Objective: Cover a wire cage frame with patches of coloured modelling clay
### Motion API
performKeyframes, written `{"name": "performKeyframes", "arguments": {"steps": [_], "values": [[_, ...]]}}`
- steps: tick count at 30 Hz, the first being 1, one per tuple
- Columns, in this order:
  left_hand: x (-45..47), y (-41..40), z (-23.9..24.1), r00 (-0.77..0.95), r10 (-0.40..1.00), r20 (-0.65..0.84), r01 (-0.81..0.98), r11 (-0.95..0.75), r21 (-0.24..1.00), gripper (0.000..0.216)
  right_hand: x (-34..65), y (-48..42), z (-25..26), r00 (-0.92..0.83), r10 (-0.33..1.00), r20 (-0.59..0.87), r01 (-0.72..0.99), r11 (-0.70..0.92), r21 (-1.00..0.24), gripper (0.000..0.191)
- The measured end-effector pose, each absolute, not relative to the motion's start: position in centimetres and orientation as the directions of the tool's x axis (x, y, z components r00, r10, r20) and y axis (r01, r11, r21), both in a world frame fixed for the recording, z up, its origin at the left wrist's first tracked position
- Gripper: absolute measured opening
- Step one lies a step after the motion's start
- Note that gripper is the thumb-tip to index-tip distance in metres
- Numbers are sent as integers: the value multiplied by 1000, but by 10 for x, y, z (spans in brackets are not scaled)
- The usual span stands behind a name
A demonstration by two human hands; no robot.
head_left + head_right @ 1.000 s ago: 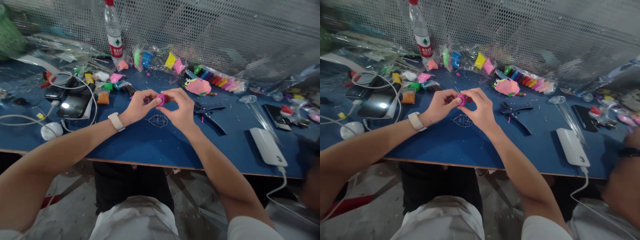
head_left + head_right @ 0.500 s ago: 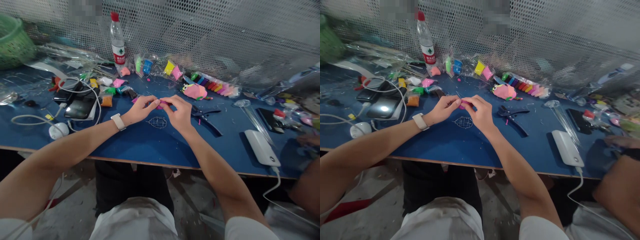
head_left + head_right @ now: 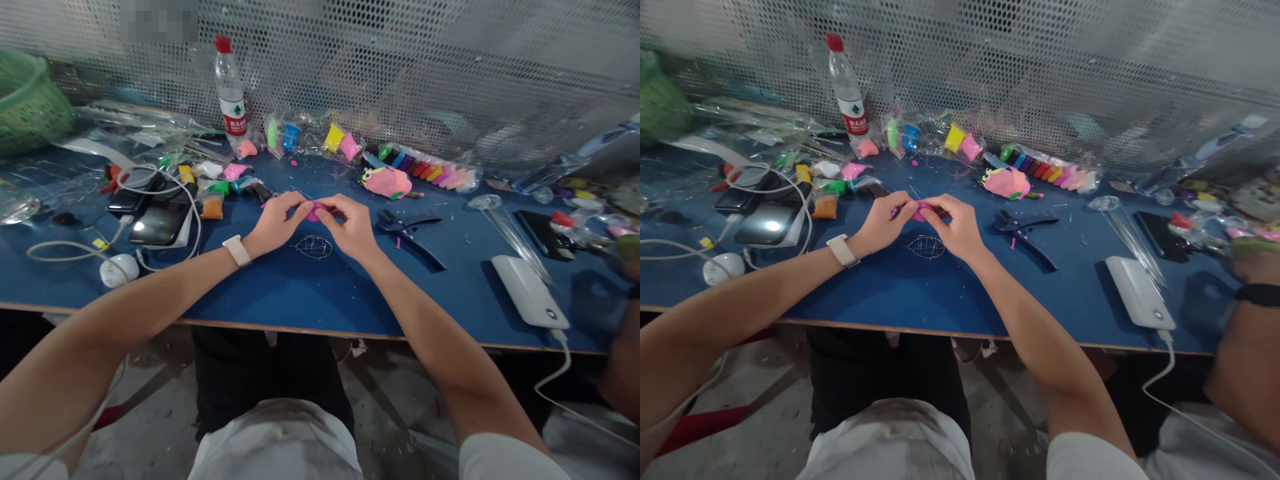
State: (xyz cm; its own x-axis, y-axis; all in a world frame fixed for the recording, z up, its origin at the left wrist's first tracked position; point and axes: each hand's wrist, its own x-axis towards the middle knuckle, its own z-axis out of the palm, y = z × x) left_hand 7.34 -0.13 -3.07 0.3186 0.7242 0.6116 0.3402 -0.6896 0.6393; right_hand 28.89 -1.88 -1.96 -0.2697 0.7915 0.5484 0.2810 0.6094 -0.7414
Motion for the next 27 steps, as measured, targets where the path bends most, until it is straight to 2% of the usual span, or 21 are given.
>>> {"name": "performKeyframes", "arguments": {"steps": [5, 9, 11, 15, 19, 22, 27], "values": [[73, -2, -34, 357, 688, 632, 471, -716, 515, 54, 289, -18, -19, -304, 789, 533, 297, 610, -734, 46], [66, -4, -34, 428, 651, 627, 556, -736, 385, 35, 288, -18, -17, -282, 804, 524, 291, 592, -752, 44], [63, -5, -35, 429, 637, 640, 560, -744, 365, 27, 288, -17, -16, -277, 822, 498, 268, 564, -781, 47], [62, -9, -36, 415, 649, 638, 510, -746, 428, 27, 287, -16, -19, -248, 858, 450, 235, 504, -831, 56], [61, -10, -35, 322, 719, 616, 446, -689, 571, 17, 287, -16, -23, -216, 872, 438, 219, 481, -849, 58], [59, -11, -33, 258, 757, 601, 410, -649, 641, 11, 287, -15, -24, -254, 865, 432, 239, 489, -839, 53], [57, -12, -29, 256, 766, 590, 371, -641, 672, 11, 285, -17, -21, -276, 853, 442, 199, 501, -842, 45]]}}
